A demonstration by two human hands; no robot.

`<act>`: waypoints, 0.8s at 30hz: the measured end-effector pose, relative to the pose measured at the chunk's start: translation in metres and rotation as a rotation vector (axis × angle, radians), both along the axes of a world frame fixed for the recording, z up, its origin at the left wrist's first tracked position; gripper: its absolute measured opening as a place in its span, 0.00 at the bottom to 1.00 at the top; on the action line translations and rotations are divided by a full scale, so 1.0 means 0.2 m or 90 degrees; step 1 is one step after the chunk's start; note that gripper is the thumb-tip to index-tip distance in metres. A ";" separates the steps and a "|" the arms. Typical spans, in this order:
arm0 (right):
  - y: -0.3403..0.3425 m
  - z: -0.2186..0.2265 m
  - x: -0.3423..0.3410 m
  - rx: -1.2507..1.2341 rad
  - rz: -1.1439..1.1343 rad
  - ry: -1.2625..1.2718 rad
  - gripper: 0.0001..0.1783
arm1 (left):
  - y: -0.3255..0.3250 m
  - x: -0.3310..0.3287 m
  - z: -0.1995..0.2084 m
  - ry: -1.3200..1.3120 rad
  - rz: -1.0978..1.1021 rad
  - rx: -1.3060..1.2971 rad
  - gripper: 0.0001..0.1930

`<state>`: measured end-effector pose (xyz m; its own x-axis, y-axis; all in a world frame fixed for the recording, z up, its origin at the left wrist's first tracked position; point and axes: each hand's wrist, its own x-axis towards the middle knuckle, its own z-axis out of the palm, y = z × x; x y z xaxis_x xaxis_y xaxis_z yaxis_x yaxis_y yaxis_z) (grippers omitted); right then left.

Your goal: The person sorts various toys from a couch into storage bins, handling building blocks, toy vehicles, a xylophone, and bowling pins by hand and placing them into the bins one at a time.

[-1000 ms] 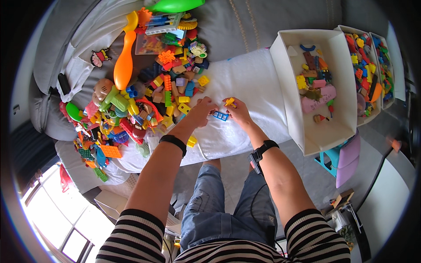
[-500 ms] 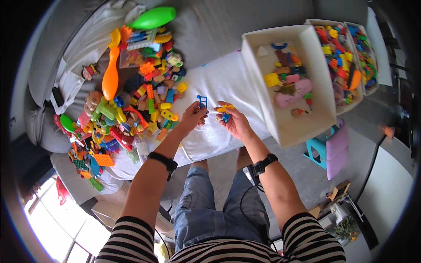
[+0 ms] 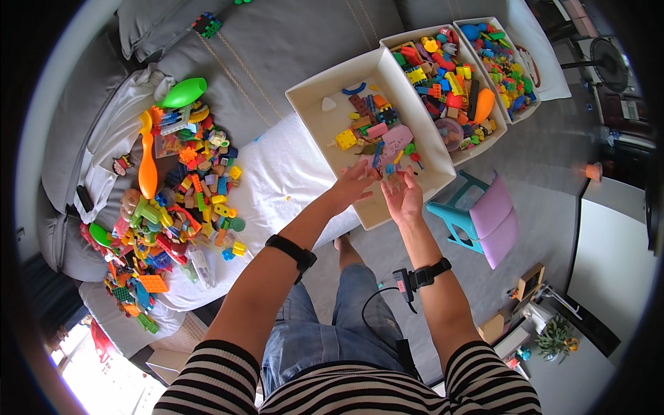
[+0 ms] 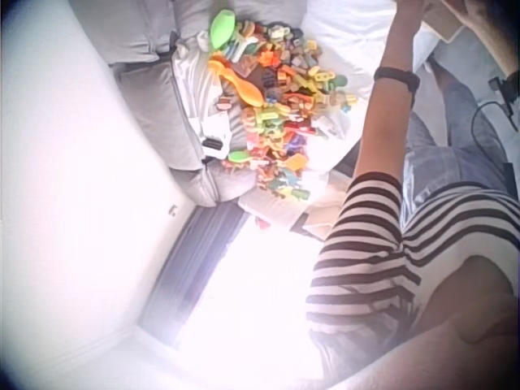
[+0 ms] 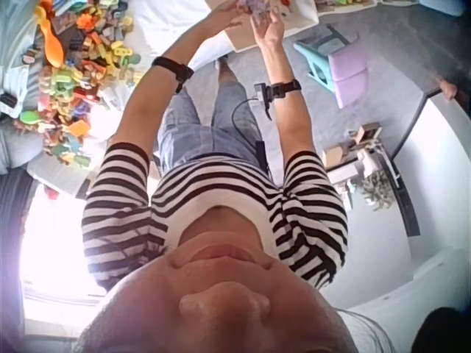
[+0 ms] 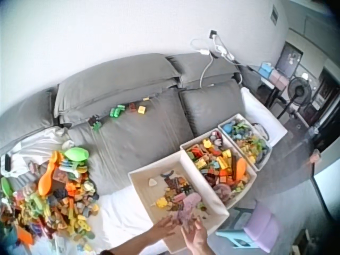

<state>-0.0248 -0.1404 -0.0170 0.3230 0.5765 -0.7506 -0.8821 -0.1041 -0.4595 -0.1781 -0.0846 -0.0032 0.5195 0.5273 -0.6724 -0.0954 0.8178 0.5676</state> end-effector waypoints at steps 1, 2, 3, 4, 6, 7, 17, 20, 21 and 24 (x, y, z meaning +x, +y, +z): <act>0.00 0.00 -0.01 -0.034 0.018 -0.049 0.18 | 0.00 0.00 -0.03 0.004 0.005 -0.001 0.23; -0.01 0.00 -0.03 -0.067 0.038 -0.098 0.18 | 0.00 -0.02 -0.06 0.040 0.001 0.063 0.23; -0.01 0.01 -0.06 -0.068 0.051 -0.090 0.18 | -0.02 -0.05 -0.11 0.081 0.003 0.125 0.23; -0.02 0.02 -0.10 -0.026 0.091 -0.091 0.18 | -0.04 -0.10 -0.15 0.093 0.016 0.123 0.23; -0.03 0.03 -0.22 0.016 0.147 -0.079 0.19 | -0.11 -0.24 -0.21 -0.036 -0.009 0.126 0.24; -0.03 0.04 -0.29 0.025 0.262 -0.106 0.18 | -0.15 -0.30 -0.21 -0.014 -0.011 0.123 0.20; -0.09 -0.57 -1.10 0.085 1.039 -0.638 0.35 | -0.64 -1.19 -0.38 0.850 -0.073 0.443 0.33; -0.15 -0.69 -1.32 0.116 1.033 -0.496 0.35 | -0.71 -1.37 -0.38 0.915 -0.067 0.349 0.34; -0.17 -0.73 -1.39 0.165 1.021 -0.524 0.34 | -0.75 -1.43 -0.42 0.880 -0.110 0.322 0.34; -0.11 -0.94 -1.42 0.222 0.871 -0.746 0.22 | -0.67 -1.36 -0.51 0.819 -0.144 0.447 0.35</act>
